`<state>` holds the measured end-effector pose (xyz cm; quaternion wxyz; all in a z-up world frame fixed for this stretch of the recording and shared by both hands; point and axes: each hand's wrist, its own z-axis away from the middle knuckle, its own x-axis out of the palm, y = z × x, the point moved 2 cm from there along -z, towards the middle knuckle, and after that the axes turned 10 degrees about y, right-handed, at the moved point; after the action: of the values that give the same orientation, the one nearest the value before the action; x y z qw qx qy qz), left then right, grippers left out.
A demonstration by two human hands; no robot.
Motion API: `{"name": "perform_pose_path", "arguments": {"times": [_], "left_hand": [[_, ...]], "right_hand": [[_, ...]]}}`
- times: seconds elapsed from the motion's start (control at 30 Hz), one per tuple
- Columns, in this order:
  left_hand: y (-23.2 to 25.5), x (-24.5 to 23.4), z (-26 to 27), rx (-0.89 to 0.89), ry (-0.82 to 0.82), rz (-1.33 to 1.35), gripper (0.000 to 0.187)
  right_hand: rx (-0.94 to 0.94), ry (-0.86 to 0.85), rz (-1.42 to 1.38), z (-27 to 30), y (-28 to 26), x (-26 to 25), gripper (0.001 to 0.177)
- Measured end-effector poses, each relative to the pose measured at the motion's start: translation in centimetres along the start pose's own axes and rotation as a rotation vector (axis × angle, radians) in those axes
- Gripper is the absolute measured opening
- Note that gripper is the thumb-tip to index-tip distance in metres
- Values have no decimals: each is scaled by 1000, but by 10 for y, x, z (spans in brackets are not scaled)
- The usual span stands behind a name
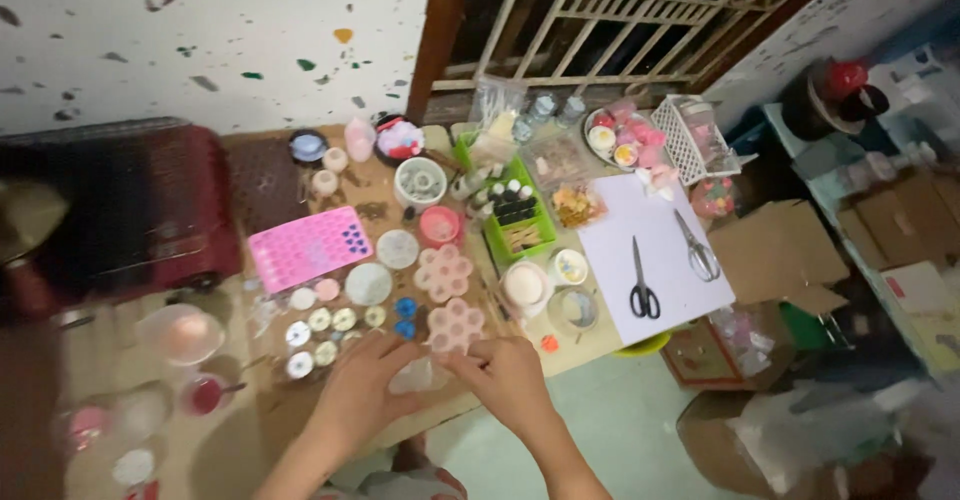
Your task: Preparing and mixing ingredients in small cups and silicone molds for candle making
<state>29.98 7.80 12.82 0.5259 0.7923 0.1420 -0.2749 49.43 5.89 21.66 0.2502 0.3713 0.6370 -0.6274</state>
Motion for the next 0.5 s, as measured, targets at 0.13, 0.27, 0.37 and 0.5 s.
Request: {"name": "perform_pose_path", "arguments": {"times": [0.13,0.27,0.37,0.5], "left_hand": [[15,42,-36,-89,-35,-156,56],[24,90,-57,-174,-182,-223,64],[19,129,-72,-90,-72,-153,65],[24,176,-101,59,95,-344,55]], "right_hand": [[67,-250,-217,-30,54,-24,50],[418,-465,-225,-56,107,-32,19],[210,-281,-459,-79,153,-27,44],[544,-192,-530,-114,190,-17,12]]}}
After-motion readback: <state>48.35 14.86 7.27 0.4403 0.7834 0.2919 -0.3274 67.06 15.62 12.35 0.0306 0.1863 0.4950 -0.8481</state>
